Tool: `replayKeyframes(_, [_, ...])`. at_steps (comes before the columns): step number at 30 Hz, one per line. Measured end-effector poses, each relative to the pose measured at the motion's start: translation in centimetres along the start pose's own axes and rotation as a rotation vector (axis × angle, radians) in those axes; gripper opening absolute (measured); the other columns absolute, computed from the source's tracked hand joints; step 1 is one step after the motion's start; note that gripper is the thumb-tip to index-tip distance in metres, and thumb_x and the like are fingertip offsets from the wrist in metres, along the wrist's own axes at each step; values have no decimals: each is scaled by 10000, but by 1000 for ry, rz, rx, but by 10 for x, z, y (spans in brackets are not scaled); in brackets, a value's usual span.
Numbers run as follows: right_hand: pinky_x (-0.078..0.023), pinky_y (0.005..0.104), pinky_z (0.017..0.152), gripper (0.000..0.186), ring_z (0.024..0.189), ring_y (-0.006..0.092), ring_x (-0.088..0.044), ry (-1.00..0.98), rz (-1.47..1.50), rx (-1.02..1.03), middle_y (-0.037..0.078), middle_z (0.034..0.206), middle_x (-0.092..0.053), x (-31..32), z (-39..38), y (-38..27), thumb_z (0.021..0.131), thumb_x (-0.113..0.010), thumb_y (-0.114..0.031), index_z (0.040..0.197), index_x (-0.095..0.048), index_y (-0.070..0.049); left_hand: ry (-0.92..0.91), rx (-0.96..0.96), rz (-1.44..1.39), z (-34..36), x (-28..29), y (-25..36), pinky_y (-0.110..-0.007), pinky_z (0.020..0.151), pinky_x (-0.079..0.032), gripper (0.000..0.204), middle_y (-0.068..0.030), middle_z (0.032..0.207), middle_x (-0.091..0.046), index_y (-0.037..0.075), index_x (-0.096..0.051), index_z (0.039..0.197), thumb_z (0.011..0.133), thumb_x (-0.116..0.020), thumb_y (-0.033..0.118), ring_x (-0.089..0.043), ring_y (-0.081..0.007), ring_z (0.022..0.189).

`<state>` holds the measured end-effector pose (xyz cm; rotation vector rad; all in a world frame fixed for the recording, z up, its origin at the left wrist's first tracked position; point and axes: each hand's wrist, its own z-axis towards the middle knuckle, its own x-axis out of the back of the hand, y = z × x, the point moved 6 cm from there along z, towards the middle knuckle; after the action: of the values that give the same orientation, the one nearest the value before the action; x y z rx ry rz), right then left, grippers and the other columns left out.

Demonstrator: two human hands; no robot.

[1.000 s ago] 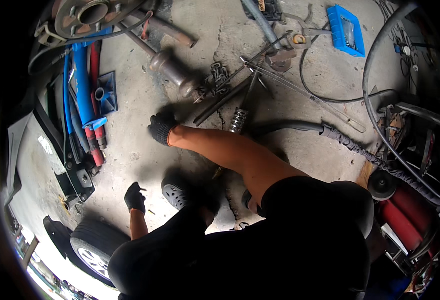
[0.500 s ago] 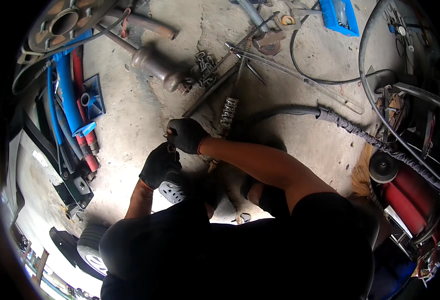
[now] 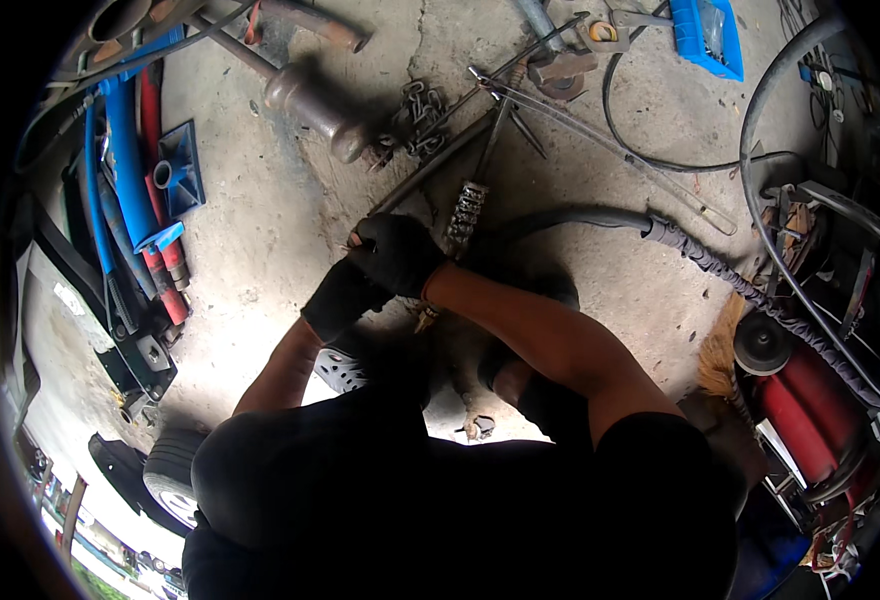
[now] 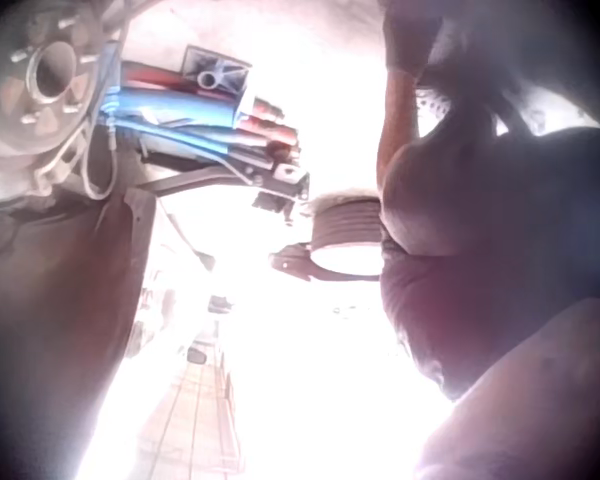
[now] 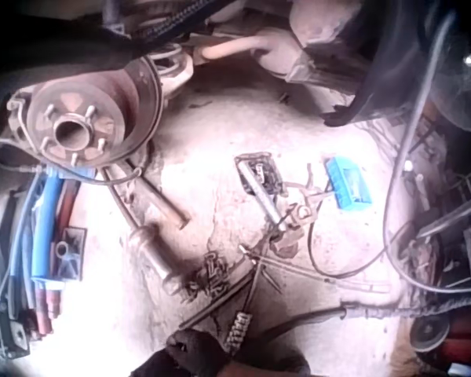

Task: The person uses a spot welder on the body panel near the fuel door, then handles a metal clip with pliers and secures a wire lead to the vehicle.

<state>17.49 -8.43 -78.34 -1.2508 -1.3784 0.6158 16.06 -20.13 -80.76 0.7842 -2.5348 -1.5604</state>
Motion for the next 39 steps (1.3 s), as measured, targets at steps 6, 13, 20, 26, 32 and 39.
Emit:
replayKeyframes(6, [-479,351,642,194,720,278,-631,-29,-85,-33,145,765,-627,13,5,-10,765,-690,-209,756,-623,-27,199,-148,377,16,9,3,-286,733,-492,179,-74,934,-638,11,-564,1055,882,-576,59,-617,-158,844])
replayKeyframes(13, [-494,391,776,281,840,313,-635,34,-240,268,157,906,-654,88,55,-34,812,-640,-278,972,-647,-47,365,-95,-206,3,26,9,-233,568,-428,213,-36,721,-555,33,-519,914,984,-411,202,-540,-111,619])
replayKeyframes(20, [-466,430,833,216,950,319,-596,-280,-1430,214,117,967,-634,232,135,72,749,-606,-206,945,-655,-130,364,-51,-363,-8,37,21,-277,469,-406,301,-75,656,-534,34,-495,860,974,-413,300,-509,-147,499])
replayKeyframes(26, [-483,402,736,147,884,282,-627,-236,-1808,313,109,882,-636,269,130,-33,762,-595,-179,887,-667,-148,238,14,-545,-14,19,19,-275,498,-470,436,-108,666,-590,3,-534,845,968,-449,412,-568,-169,520])
replayKeyframes(32, [-500,424,745,162,842,315,-646,16,-1678,134,127,869,-664,368,123,-17,787,-549,-102,889,-669,-140,120,-45,-516,-13,15,31,-282,492,-474,462,-134,680,-599,-26,-538,789,963,-446,392,-580,-192,515])
replayKeyframes(39, [-504,417,791,178,905,344,-632,214,-1557,-438,144,936,-666,470,81,69,797,-560,-115,937,-667,-139,45,-148,-385,-16,22,40,-281,482,-468,416,-140,681,-601,-26,-532,784,976,-408,321,-574,-195,495])
